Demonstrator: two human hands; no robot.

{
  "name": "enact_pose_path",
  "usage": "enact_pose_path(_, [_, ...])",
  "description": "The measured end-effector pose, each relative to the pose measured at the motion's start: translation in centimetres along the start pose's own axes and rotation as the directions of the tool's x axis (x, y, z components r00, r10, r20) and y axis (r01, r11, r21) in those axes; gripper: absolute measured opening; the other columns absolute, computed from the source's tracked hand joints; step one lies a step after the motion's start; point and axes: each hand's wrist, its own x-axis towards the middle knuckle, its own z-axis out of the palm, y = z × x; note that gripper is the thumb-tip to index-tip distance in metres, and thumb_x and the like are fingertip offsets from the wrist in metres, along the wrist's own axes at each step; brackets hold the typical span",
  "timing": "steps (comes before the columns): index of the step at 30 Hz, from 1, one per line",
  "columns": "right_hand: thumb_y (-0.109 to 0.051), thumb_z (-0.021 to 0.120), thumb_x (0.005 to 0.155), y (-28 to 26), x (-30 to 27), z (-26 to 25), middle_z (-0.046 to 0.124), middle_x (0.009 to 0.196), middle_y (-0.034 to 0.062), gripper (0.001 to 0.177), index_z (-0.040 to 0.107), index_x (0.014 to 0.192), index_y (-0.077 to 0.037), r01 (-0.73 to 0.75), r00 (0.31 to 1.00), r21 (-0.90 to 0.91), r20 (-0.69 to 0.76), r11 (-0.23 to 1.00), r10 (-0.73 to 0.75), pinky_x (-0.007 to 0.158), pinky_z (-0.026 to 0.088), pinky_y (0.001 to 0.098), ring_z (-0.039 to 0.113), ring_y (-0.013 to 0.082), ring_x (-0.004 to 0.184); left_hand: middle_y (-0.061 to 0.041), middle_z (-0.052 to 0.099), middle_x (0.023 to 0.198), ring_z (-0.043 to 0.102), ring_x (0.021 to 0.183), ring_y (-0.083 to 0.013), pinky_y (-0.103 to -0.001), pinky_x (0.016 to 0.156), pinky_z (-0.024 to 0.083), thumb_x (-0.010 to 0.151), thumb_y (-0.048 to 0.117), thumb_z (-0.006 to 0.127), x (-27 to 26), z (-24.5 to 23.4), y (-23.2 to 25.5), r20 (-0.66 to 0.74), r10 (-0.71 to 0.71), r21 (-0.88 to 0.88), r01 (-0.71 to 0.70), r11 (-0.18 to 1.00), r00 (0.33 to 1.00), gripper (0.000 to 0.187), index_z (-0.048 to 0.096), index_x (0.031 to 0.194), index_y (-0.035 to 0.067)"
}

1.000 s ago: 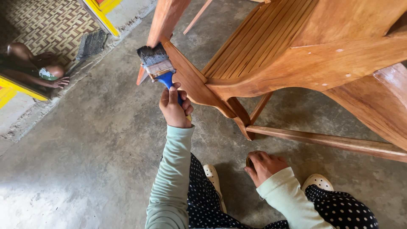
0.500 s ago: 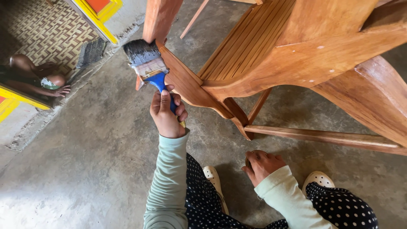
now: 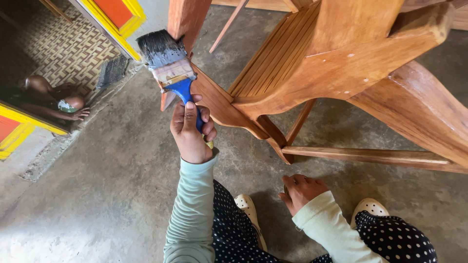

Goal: Varnishing a wooden chair with a paintbrush and a can of varnish.

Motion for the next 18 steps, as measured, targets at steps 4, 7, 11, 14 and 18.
enact_pose_path(4, [-0.041, 0.065, 0.091, 0.1, -0.1, 0.2, 0.072, 0.099, 0.0094, 0.043, 0.062, 0.123, -0.011, -0.003, 1.000, -0.012, 0.009, 1.000, 0.003, 0.083, 0.055, 0.0450, 0.072, 0.0306, 0.088, -0.003, 0.053, 0.077, 0.039, 0.051, -0.0074, -0.024, 0.042, 0.027, 0.109, 0.023, 0.051, 0.1, 0.6, 0.0, 0.014, 0.013, -0.006, -0.013, 1.000, 1.000, 0.020, 0.060, 0.117, 0.006])
enact_pose_path(7, [-0.041, 0.064, 0.091, 0.1, -0.1, 0.1, 0.072, 0.100, 0.0097, 0.045, 0.062, 0.126, -0.012, -0.004, 1.000, -0.011, 0.014, 1.000, 0.005, 0.083, 0.054, 0.0459, 0.071, 0.0311, 0.089, -0.003, 0.053, 0.076, 0.039, 0.051, -0.0075, -0.024, 0.042, 0.027, 0.110, 0.023, 0.052, 0.0, 1.2, 0.2, 0.015, 0.027, 0.004, -0.027, 1.000, 1.000, 0.020, 0.059, 0.117, 0.006])
enact_pose_path(11, [-0.041, 0.064, 0.091, 0.2, -0.1, 0.4, 0.071, 0.101, 0.0094, 0.046, 0.062, 0.126, -0.013, -0.006, 1.000, 0.000, 0.002, 1.000, 0.006, 0.082, 0.054, 0.0465, 0.071, 0.0317, 0.089, -0.003, 0.053, 0.077, 0.039, 0.051, -0.0073, -0.024, 0.042, 0.027, 0.110, 0.023, 0.052, -0.1, 2.0, 0.7, 0.041, 0.043, -0.004, -0.043, 0.999, 0.998, 0.021, 0.059, 0.118, 0.006])
enact_pose_path(14, [-0.041, 0.064, 0.090, 0.2, -0.1, 0.4, 0.071, 0.101, 0.0089, 0.046, 0.062, 0.126, -0.013, 0.000, 1.000, 0.000, -0.015, 1.000, 0.000, 0.082, 0.053, 0.0467, 0.071, 0.0320, 0.089, -0.003, 0.054, 0.077, 0.039, 0.051, -0.0073, -0.024, 0.042, 0.027, 0.110, 0.023, 0.052, -0.1, 2.5, 0.8, 0.062, 0.055, -0.013, -0.054, 0.998, 0.997, 0.021, 0.059, 0.119, 0.006])
enact_pose_path(18, [-0.043, 0.062, 0.092, 0.4, 0.0, 0.7, 0.070, 0.105, 0.0087, 0.048, 0.061, 0.130, -0.013, 0.000, 1.000, -0.002, 0.010, 1.000, 0.000, 0.083, 0.053, 0.0460, 0.070, 0.0317, 0.089, -0.003, 0.053, 0.078, 0.039, 0.051, -0.0072, -0.024, 0.042, 0.028, 0.110, 0.023, 0.051, -0.3, 3.2, 1.3, 0.079, 0.065, -0.023, -0.064, 0.998, 0.995, 0.020, 0.058, 0.119, 0.007])
